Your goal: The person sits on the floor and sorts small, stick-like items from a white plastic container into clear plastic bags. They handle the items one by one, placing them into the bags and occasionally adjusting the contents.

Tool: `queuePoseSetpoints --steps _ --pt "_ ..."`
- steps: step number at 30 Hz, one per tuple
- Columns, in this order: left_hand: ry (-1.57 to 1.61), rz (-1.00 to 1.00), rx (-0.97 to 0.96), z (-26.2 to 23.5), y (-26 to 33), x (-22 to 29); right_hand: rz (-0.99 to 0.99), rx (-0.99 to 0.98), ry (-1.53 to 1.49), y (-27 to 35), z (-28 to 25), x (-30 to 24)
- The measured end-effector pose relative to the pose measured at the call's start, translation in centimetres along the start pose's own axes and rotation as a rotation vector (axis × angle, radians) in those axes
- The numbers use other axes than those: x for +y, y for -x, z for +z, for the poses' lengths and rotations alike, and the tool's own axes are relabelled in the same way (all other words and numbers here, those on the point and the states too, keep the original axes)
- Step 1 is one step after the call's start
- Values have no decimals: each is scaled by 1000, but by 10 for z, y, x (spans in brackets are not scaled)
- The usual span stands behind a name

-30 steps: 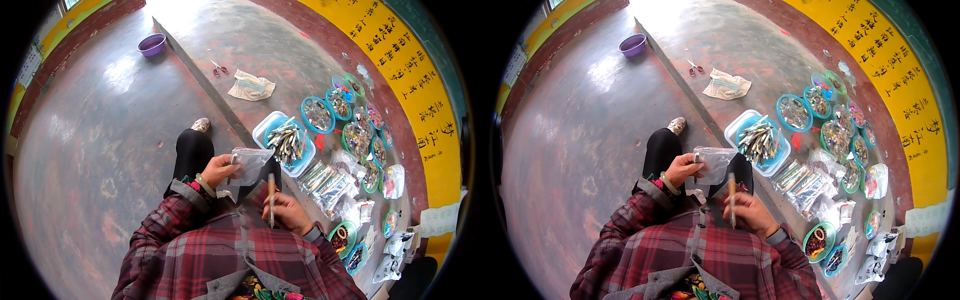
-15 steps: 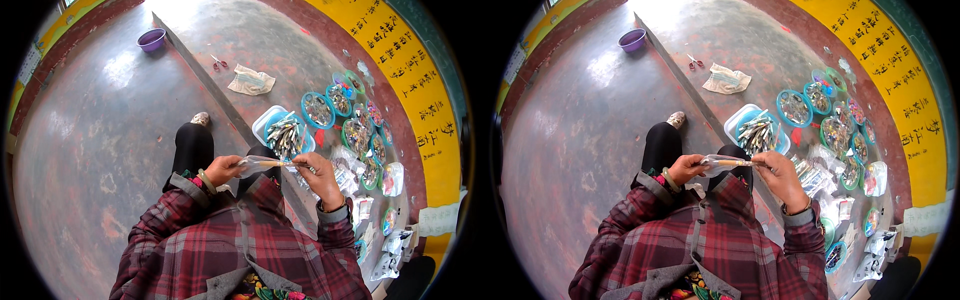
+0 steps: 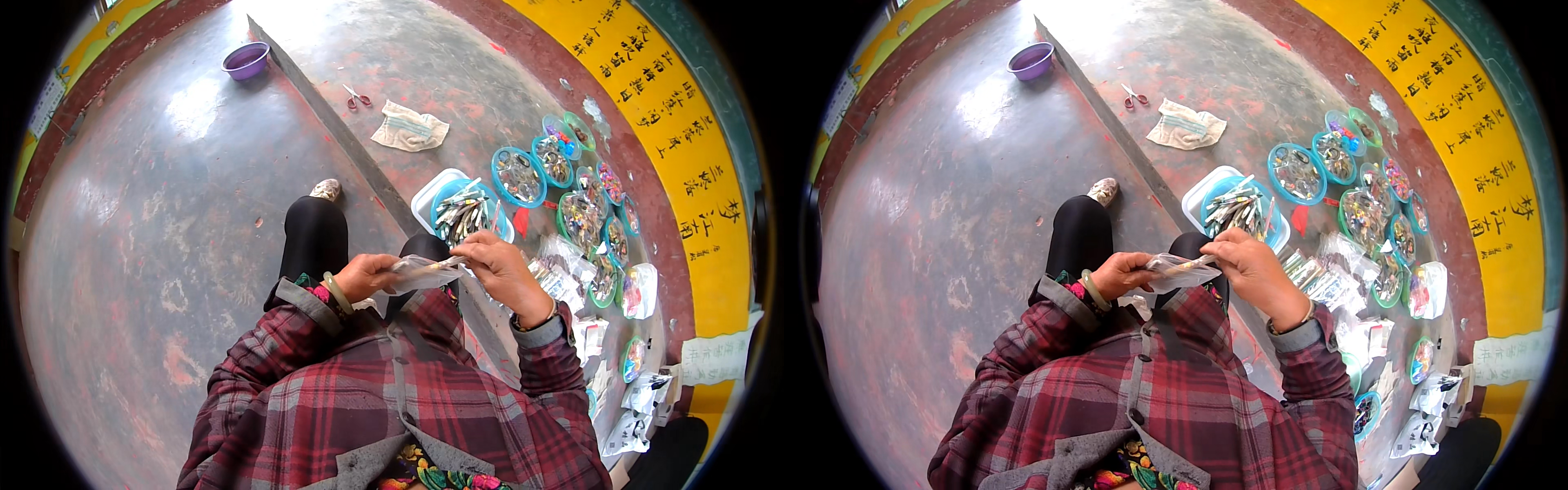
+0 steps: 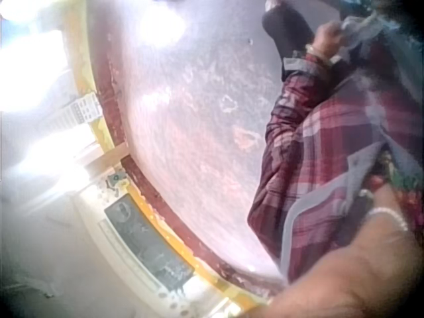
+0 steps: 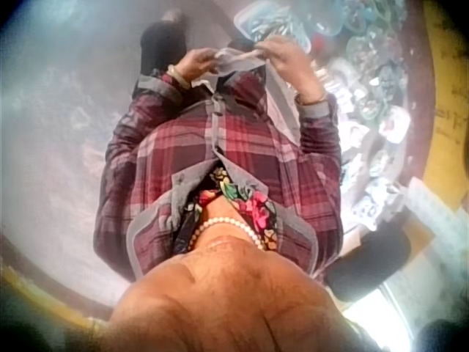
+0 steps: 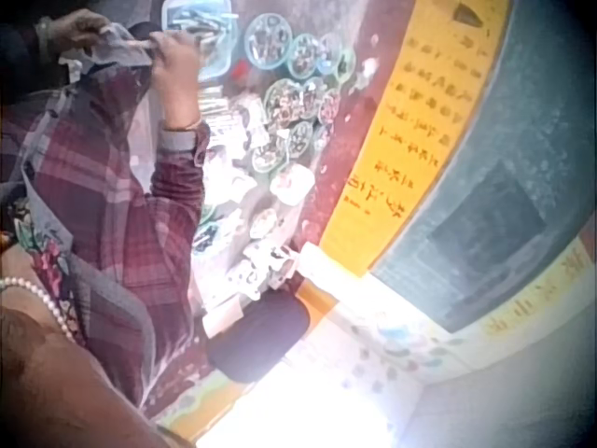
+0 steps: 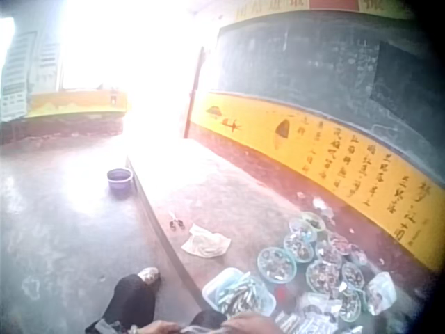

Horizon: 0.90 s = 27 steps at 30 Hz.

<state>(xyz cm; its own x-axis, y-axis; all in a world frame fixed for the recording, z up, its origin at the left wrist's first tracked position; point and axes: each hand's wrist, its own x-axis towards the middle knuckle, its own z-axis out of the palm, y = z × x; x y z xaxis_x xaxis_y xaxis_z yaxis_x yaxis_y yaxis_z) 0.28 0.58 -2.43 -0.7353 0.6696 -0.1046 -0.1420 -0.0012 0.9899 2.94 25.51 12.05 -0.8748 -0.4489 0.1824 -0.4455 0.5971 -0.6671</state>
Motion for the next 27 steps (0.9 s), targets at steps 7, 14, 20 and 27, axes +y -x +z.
queuePoseSetpoints --steps 7,14,20,27 --pt "73 -48 -19 -1 0 7 248 17 -311 -11 46 9" --pt "228 -76 -18 -5 1 6 240 67 -187 -24 57 -3" --pt "314 -96 11 -5 2 7 121 172 -90 -25 74 2" --pt "232 -95 -44 -11 2 2 212 154 -88 -21 83 -2"
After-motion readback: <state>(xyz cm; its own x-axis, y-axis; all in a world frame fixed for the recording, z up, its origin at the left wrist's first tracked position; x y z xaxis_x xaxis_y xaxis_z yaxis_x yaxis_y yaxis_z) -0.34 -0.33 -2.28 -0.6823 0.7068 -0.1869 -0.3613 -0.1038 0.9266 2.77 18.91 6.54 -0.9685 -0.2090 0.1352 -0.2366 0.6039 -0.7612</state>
